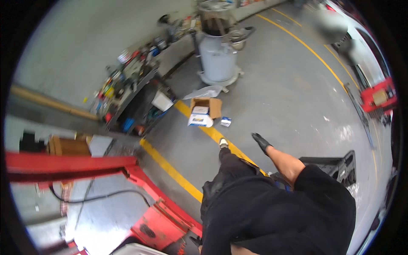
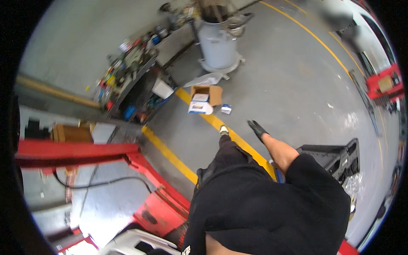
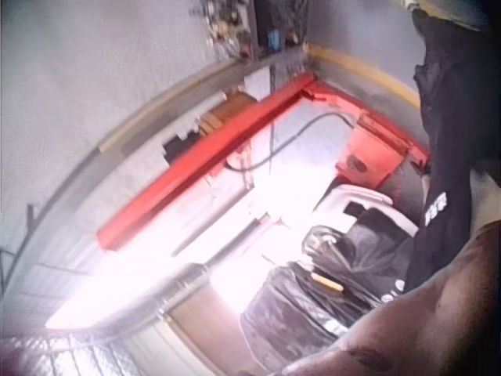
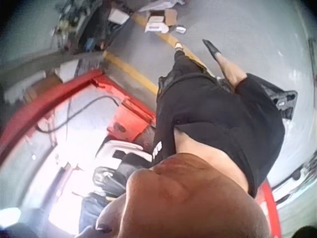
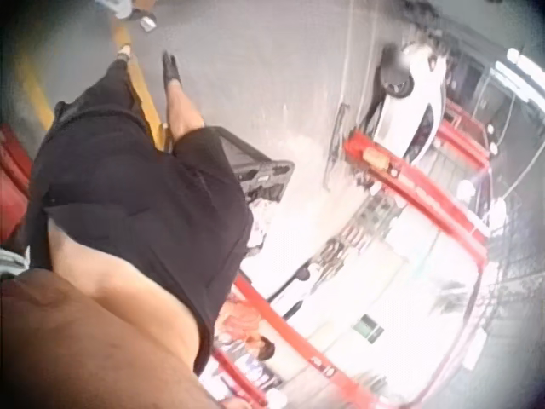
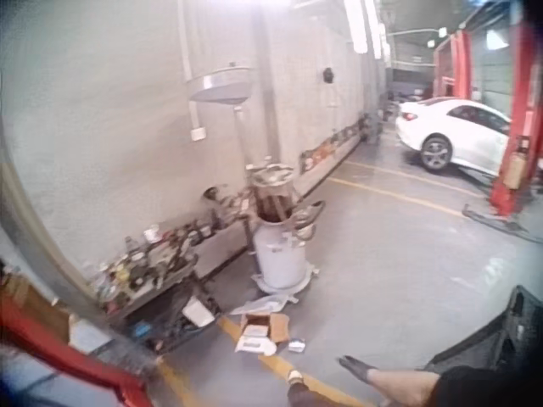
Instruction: The person assembles a car part using a ratchet and socket, then pours green fluid into the assembled component. The person handles the part and tools on a workbench in a garage.
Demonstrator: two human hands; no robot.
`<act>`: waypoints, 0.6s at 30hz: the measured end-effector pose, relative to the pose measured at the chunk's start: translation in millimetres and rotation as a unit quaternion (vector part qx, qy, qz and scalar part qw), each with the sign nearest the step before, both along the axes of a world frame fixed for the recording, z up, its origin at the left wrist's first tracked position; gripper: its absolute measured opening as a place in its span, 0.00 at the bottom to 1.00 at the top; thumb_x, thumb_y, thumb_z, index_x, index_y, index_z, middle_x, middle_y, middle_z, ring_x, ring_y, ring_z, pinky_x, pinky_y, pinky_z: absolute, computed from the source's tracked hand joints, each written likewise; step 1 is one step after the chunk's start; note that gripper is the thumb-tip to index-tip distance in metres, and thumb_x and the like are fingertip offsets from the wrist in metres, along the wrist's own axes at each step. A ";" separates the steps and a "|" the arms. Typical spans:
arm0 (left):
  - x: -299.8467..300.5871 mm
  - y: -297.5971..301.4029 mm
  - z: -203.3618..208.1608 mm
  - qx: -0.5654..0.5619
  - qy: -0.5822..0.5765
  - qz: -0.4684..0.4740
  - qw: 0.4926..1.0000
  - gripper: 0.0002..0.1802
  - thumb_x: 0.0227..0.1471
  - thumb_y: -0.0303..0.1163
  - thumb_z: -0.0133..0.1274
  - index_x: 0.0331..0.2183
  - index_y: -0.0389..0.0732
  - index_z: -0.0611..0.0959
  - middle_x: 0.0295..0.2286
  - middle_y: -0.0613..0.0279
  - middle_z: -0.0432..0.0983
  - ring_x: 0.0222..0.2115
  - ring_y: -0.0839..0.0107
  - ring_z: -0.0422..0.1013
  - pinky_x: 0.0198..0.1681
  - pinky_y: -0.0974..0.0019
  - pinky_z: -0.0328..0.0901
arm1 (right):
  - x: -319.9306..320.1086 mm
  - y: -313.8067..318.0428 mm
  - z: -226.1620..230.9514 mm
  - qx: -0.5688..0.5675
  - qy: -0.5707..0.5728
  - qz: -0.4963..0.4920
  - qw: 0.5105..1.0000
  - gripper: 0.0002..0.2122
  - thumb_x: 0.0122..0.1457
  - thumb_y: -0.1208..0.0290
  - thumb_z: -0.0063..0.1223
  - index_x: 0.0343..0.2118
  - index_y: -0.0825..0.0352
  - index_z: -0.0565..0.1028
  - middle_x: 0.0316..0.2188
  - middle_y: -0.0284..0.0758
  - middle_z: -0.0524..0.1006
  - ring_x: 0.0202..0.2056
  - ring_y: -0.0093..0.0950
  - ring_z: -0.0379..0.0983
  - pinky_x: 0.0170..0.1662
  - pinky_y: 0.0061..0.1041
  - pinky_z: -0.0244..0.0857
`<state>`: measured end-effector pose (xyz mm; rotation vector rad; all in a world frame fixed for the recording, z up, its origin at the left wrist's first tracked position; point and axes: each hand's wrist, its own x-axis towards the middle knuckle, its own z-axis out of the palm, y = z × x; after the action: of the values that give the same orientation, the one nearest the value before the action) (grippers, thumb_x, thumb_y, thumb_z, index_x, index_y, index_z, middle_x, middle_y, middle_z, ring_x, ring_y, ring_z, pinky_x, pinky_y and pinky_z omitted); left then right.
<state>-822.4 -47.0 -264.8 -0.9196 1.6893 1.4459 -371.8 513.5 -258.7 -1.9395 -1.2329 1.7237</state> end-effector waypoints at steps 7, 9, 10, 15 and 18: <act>-58.5 169.7 19.4 0.065 -0.046 -0.016 0.997 0.41 0.53 0.73 0.43 0.59 0.59 0.72 0.50 0.59 0.74 0.50 0.56 0.66 0.53 0.46 0.60 | -55.6 161.3 43.5 -0.038 0.266 -0.141 0.953 0.43 0.61 0.29 0.38 0.73 0.48 0.45 0.74 0.33 0.41 0.73 0.41 0.36 0.69 0.56 0.37; -98.9 231.8 26.6 0.151 -0.049 -0.022 0.987 0.42 0.52 0.75 0.42 0.60 0.61 0.71 0.51 0.59 0.74 0.52 0.54 0.65 0.55 0.44 0.59 | -56.4 187.7 57.1 -0.040 0.326 -0.174 0.928 0.45 0.59 0.27 0.39 0.73 0.48 0.45 0.74 0.33 0.41 0.73 0.44 0.36 0.68 0.57 0.40; -119.8 267.3 29.8 0.207 -0.063 -0.024 0.976 0.43 0.52 0.75 0.41 0.61 0.62 0.71 0.52 0.59 0.74 0.54 0.53 0.65 0.56 0.42 0.58 | -52.4 198.5 61.2 -0.037 0.343 -0.190 0.919 0.45 0.58 0.27 0.40 0.73 0.48 0.45 0.74 0.33 0.41 0.73 0.44 0.36 0.68 0.57 0.41; -100.5 516.9 169.5 0.484 -0.045 -0.139 0.863 0.52 0.53 0.76 0.38 0.67 0.51 0.62 0.67 0.51 0.54 0.67 0.46 0.48 0.67 0.33 0.38 | -30.4 222.4 71.3 -0.040 0.325 -0.243 0.913 0.45 0.58 0.28 0.42 0.72 0.49 0.46 0.74 0.33 0.44 0.71 0.45 0.43 0.65 0.56 0.49; -63.9 637.6 248.0 0.526 -0.053 -0.086 0.845 0.51 0.57 0.73 0.35 0.69 0.48 0.57 0.69 0.50 0.47 0.69 0.47 0.42 0.69 0.35 0.33 | -6.5 221.4 50.1 -0.053 0.264 -0.284 0.920 0.41 0.60 0.33 0.46 0.71 0.48 0.52 0.72 0.34 0.52 0.66 0.45 0.56 0.61 0.53 0.59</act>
<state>-886.3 590.6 -16.8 -0.2011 0.6325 1.8007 -378.3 734.9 -208.6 -1.5052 -0.3461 1.8180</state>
